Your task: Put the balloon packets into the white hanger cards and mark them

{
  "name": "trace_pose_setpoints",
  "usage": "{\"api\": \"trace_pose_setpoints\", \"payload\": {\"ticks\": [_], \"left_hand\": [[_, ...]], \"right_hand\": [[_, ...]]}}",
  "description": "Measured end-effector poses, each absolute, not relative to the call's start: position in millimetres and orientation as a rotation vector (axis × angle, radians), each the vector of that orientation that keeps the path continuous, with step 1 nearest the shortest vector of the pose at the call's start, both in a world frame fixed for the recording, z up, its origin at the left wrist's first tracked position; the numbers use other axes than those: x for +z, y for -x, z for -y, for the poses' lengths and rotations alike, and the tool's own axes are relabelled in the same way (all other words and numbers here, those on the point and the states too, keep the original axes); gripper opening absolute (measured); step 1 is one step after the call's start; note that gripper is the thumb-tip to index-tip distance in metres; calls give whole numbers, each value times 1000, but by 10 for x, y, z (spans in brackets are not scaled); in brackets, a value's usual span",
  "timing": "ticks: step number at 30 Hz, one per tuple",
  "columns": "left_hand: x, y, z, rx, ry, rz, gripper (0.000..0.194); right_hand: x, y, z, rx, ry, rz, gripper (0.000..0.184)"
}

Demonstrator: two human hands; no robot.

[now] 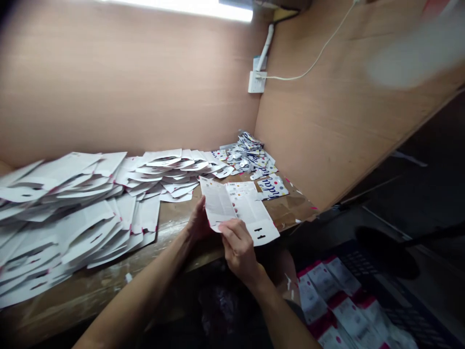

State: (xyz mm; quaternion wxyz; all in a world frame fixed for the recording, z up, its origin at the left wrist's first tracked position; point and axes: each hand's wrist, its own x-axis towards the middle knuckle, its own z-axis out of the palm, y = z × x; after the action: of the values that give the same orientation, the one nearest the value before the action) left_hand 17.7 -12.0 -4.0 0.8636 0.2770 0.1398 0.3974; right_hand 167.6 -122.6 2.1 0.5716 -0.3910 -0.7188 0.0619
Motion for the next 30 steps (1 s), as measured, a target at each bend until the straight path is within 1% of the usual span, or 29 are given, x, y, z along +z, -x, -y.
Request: {"api": "trace_pose_setpoints", "payload": {"ticks": [2,3,5,6,7,9,11,12,14,16,18,21,23,25,27,29,30], "left_hand": [[13,-104,144,820,-530,-288,91],[38,-73,148,814,-509,-294,97],[80,-37,146,826,-473,-301,102],[97,-33,143,840,-460,-299,103],[113,-38,141,860,-450,-293,103],[137,-59,144,883,-435,-279,104],[155,-75,158,875,-426,-275,105],[162,-75,169,865,-422,-276,105],[175,-58,193,837,-410,-277,103],[188,-29,213,797,-399,-278,102],[198,-12,221,783,-390,-283,102],[198,-31,195,833,-378,-293,96],[186,-57,148,858,-366,-301,92],[169,-75,86,892,-346,-308,90],[154,-77,23,943,-325,-310,92],[143,-69,-25,984,-311,-315,93],[138,-65,-42,992,-306,-320,93]], "right_hand": [[17,-1516,1201,203,882,1690,36],[7,-1475,1192,226,899,1681,30],[-16,-1464,1164,285,1014,1564,18],[-22,-1485,1142,344,1095,1434,16],[-23,-1516,1112,453,1160,1281,19],[-6,-1582,1037,840,1181,1017,29],[24,-1620,957,1292,1051,888,39],[37,-1620,923,1451,974,854,41],[36,-1579,875,1548,911,770,41],[-11,-1500,861,1473,972,717,41],[-98,-1412,879,1327,1090,744,43],[-229,-1354,907,1005,1251,899,49],[-259,-1449,849,895,1302,1055,53],[-212,-1716,675,896,1333,1196,58],[-90,-2159,384,800,1434,1246,58],[72,-2686,31,434,1660,1185,46],[150,-2936,-142,296,1743,1165,45]]}}
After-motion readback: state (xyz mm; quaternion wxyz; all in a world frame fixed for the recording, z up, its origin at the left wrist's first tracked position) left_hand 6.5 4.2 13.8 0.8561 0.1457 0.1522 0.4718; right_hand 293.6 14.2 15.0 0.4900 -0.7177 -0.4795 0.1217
